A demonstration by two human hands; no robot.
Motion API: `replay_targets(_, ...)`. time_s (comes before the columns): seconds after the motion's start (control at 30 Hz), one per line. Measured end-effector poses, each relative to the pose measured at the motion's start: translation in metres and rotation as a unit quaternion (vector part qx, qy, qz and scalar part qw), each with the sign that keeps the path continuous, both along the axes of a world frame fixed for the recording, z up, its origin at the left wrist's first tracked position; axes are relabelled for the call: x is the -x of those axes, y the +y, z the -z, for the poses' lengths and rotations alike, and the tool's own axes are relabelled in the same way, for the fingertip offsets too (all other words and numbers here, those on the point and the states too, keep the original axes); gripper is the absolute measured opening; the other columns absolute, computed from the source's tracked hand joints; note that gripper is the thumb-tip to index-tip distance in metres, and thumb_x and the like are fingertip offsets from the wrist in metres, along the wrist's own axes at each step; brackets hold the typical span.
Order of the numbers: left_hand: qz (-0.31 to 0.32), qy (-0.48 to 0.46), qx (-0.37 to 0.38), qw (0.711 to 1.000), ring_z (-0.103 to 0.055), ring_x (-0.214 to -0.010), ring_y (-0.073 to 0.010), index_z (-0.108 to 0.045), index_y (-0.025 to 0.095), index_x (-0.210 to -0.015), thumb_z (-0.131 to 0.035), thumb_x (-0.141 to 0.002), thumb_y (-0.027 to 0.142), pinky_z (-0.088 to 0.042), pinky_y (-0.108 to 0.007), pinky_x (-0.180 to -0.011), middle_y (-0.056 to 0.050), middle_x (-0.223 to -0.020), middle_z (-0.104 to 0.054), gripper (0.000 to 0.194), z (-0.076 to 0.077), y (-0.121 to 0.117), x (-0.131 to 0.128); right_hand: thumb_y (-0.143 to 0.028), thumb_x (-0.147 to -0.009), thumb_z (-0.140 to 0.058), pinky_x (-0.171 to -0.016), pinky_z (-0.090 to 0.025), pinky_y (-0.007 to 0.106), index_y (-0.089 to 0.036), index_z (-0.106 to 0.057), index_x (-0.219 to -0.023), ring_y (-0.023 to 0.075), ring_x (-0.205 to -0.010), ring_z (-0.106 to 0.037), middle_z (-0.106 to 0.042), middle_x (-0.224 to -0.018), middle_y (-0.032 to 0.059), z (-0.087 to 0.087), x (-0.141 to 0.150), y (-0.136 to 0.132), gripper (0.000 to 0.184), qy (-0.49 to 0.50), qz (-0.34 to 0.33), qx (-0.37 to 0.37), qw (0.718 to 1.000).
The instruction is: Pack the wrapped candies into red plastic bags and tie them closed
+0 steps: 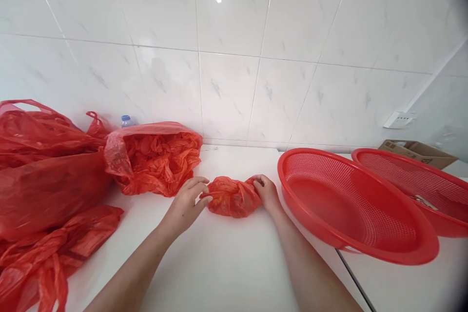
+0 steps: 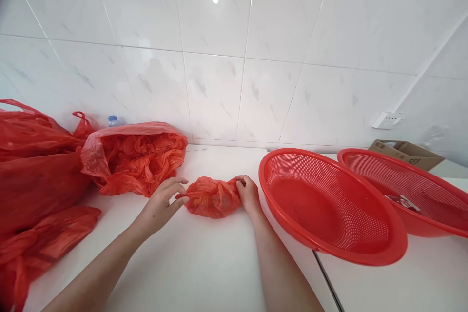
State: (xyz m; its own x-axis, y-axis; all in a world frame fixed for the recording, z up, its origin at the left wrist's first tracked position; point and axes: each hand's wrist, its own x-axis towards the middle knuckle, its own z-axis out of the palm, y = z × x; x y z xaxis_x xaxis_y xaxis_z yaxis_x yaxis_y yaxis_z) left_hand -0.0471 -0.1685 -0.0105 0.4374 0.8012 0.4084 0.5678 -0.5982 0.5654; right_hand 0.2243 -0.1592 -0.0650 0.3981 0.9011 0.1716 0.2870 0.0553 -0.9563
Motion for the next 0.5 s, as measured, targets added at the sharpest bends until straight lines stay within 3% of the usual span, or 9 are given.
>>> replay_targets(0.07,0.002,-0.021,0.026,0.999,-0.046,-0.118,-0.0246,-0.054,0.026,-0.104,-0.052,-0.084,0.036,-0.048,-0.038,-0.086,-0.006,-0.133,-0.045,0.023,0.000,-0.004,-0.009,-0.036,-0.076,-0.049,-0.066,-0.047,0.028,-0.019,-0.058,-0.102,0.0181,-0.077,-0.062,-0.066,-0.088,0.0042,0.001,-0.001,-0.001,0.032,-0.003,0.002,0.006,1.000)
replay_targets(0.13,0.005,-0.024,0.031,0.999,-0.038,-0.127,-0.0260,-0.046,0.030,-0.123,-0.059,-0.079,0.038,-0.043,-0.041,-0.095,-0.006,-0.141,-0.037,0.047,0.001,-0.008,-0.023,-0.041,-0.078,-0.049,-0.067,-0.046,0.028,-0.020,-0.057,-0.104,0.0182,-0.078,-0.061,-0.066,-0.089,0.0038,0.000,0.002,-0.003,0.034,-0.010,0.001,0.007,1.000)
replay_targets(0.23,0.008,-0.006,0.033,0.999,-0.023,-0.136,-0.0294,-0.032,0.031,-0.138,-0.073,-0.064,0.039,-0.034,-0.045,-0.104,-0.007,-0.149,-0.023,0.085,0.007,-0.015,-0.046,-0.043,-0.079,-0.051,-0.067,-0.043,0.026,-0.020,-0.062,-0.083,0.0170,-0.075,-0.059,-0.066,-0.081,0.0010,-0.001,0.012,-0.010,0.026,-0.043,-0.070,0.003,0.997)
replay_targets(0.3,0.035,0.021,0.043,0.998,-0.025,-0.135,-0.0318,-0.029,0.033,-0.140,-0.077,-0.059,0.037,-0.037,-0.046,-0.101,-0.007,-0.151,-0.020,0.095,0.012,-0.019,-0.057,-0.045,-0.080,-0.049,-0.060,-0.039,0.025,-0.019,-0.059,-0.068,0.0149,-0.066,-0.054,-0.062,-0.069,-0.0010,0.000,0.020,-0.015,0.031,-0.066,-0.145,0.012,0.987)
replay_targets(0.37,0.072,0.057,0.042,0.995,-0.039,-0.126,-0.0298,-0.040,0.033,-0.134,-0.071,-0.066,0.028,-0.042,-0.042,-0.095,-0.006,-0.143,-0.037,0.075,0.015,-0.024,-0.061,-0.048,-0.081,-0.048,-0.053,-0.035,0.024,-0.018,-0.054,-0.060,0.0132,-0.058,-0.048,-0.055,-0.059,-0.0025,0.001,0.027,-0.020,0.038,-0.082,-0.199,0.026,0.976)
replay_targets(0.43,0.095,0.091,0.036,0.991,-0.055,-0.106,-0.0233,-0.057,0.029,-0.116,-0.055,-0.074,0.013,-0.046,-0.035,-0.085,-0.003,-0.117,-0.060,0.045,0.014,-0.029,-0.056,-0.050,-0.082,-0.046,-0.053,-0.034,0.024,-0.018,-0.053,-0.060,0.0132,-0.058,-0.048,-0.054,-0.058,-0.0026,0.001,0.030,-0.022,0.040,-0.091,-0.205,0.030,0.974)
replay_targets(0.5,0.089,0.102,0.048,0.990,-0.060,-0.085,-0.0176,-0.064,0.025,-0.097,-0.043,-0.073,0.004,-0.046,-0.028,-0.074,0.000,-0.090,-0.067,0.037,0.006,-0.037,-0.041,-0.050,-0.082,-0.045,-0.057,-0.036,0.024,-0.018,-0.057,-0.066,0.0145,-0.062,-0.051,-0.057,-0.062,-0.0018,0.001,0.030,-0.021,0.037,-0.100,-0.190,0.038,0.976)
